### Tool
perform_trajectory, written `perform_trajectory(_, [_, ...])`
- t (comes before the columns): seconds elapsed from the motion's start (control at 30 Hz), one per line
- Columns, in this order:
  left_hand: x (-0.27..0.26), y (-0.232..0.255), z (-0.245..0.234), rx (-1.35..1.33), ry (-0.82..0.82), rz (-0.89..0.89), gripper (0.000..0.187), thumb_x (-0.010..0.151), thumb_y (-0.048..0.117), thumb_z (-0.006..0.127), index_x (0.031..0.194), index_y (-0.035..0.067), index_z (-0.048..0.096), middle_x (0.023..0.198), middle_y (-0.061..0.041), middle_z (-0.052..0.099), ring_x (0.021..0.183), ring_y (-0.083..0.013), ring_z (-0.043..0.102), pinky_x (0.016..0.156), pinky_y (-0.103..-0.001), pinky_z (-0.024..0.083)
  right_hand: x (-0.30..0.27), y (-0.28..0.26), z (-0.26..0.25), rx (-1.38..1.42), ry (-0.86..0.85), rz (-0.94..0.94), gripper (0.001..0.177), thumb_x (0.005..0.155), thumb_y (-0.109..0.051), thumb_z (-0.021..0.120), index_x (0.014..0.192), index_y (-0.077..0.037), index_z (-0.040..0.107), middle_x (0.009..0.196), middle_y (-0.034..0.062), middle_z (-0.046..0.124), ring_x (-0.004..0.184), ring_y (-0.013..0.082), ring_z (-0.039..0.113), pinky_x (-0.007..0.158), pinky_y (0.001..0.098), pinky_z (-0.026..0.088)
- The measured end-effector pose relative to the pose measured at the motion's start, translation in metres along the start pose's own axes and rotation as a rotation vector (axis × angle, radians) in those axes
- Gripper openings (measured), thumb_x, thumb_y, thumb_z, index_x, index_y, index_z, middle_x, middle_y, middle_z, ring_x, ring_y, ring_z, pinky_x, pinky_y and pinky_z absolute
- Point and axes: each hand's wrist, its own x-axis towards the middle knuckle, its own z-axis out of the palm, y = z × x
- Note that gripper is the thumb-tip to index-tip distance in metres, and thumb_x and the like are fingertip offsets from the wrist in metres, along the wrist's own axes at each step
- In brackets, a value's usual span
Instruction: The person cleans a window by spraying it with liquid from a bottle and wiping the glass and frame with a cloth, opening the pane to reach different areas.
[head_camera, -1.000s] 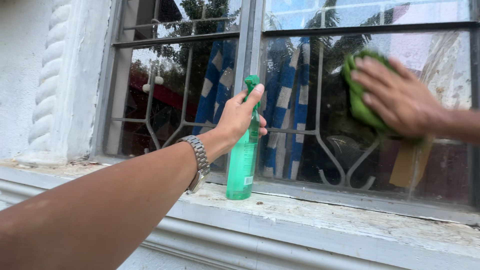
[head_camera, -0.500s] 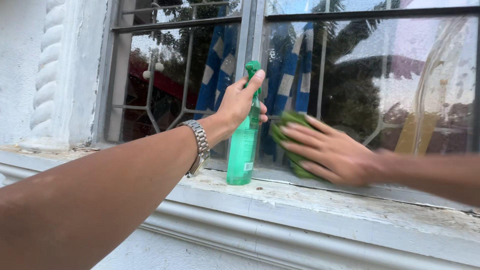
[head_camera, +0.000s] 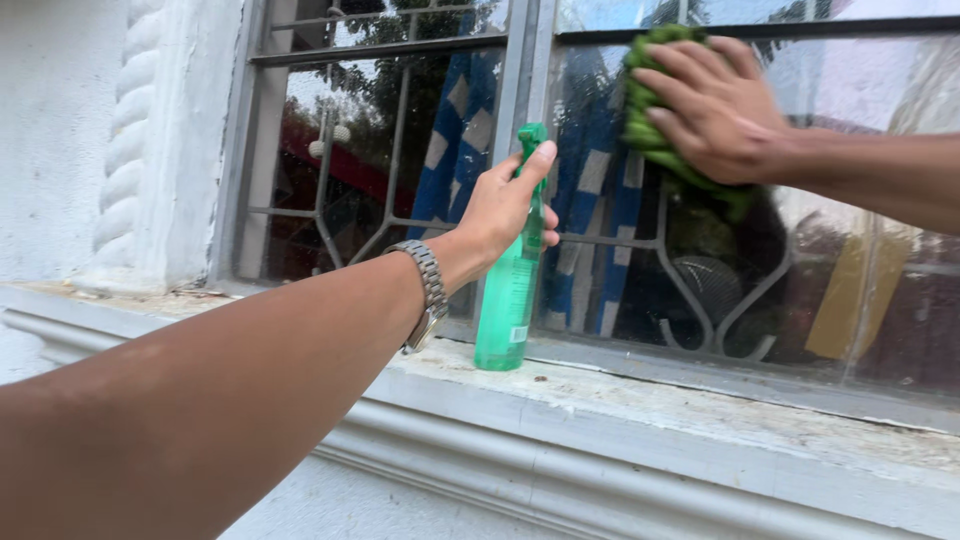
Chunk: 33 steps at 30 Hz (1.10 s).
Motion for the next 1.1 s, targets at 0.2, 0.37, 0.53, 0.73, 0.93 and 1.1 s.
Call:
perform_trajectory(0.2, [0.002,0.000,-0.002,0.002,-0.014,0.010,0.075,0.089,0.064,0.058,0.144,0.013,0.055,0.069,-0.009,0.069,0.054,-0.0187,0.071,0.050,-0.034,0.061,-0.003,-0.118,0.006,0.093,-0.165,-0.043,0.071,0.096,-0.048,0.032,0.158,-0.015,0.039,0.162,0.0178,0.034,0.154,0.0297,0.024,0.126,0.0574,0.003])
perform_trajectory(0.37, [-0.001,0.000,-0.004,0.004,-0.007,-0.006,0.077,0.089,0.064,0.058,0.148,0.015,0.049,0.069,-0.010,0.069,0.055,-0.0198,0.072,0.052,-0.035,0.063,-0.118,-0.115,-0.015,0.079,-0.201,-0.291,0.065,0.101,-0.055,0.023,0.154,-0.020,0.036,0.165,0.0087,0.031,0.157,0.0233,0.022,0.127,0.0601,0.002])
perform_trajectory(0.53, [-0.003,0.002,-0.003,-0.010,-0.002,-0.013,0.078,0.089,0.064,0.058,0.148,0.012,0.051,0.069,-0.009,0.068,0.055,-0.0189,0.072,0.051,-0.035,0.062,-0.163,-0.005,-0.046,-0.112,-0.115,-0.148,0.067,0.099,-0.057,0.020,0.152,-0.018,0.034,0.163,0.0144,0.032,0.150,0.0281,0.027,0.127,0.0589,0.001])
perform_trajectory(0.73, [-0.002,0.004,0.000,-0.004,-0.010,0.000,0.077,0.090,0.063,0.058,0.147,0.012,0.052,0.068,-0.010,0.068,0.055,-0.0189,0.072,0.051,-0.035,0.061,-0.074,0.047,-0.024,-0.090,0.011,-0.064,0.068,0.109,-0.052,0.023,0.159,-0.008,0.037,0.166,0.0225,0.035,0.156,0.0346,0.032,0.133,0.0551,0.010])
perform_trajectory(0.93, [-0.005,0.003,0.000,0.007,0.018,-0.028,0.073,0.089,0.062,0.059,0.147,0.017,0.051,0.068,-0.011,0.068,0.055,-0.0200,0.072,0.052,-0.035,0.061,0.015,-0.057,-0.013,0.014,-0.194,0.122,0.066,0.097,-0.046,0.038,0.154,-0.013,0.045,0.157,0.0199,0.042,0.145,0.0341,0.036,0.119,0.0540,0.028])
perform_trajectory(1.1, [-0.004,0.003,0.001,-0.009,-0.005,-0.010,0.073,0.090,0.062,0.059,0.143,0.012,0.056,0.070,-0.010,0.069,0.055,-0.0197,0.072,0.053,-0.036,0.061,-0.046,-0.129,-0.010,0.137,-0.207,-0.382,0.065,0.099,-0.047,0.031,0.154,-0.012,0.039,0.163,0.0185,0.032,0.156,0.0296,0.023,0.127,0.0601,0.006])
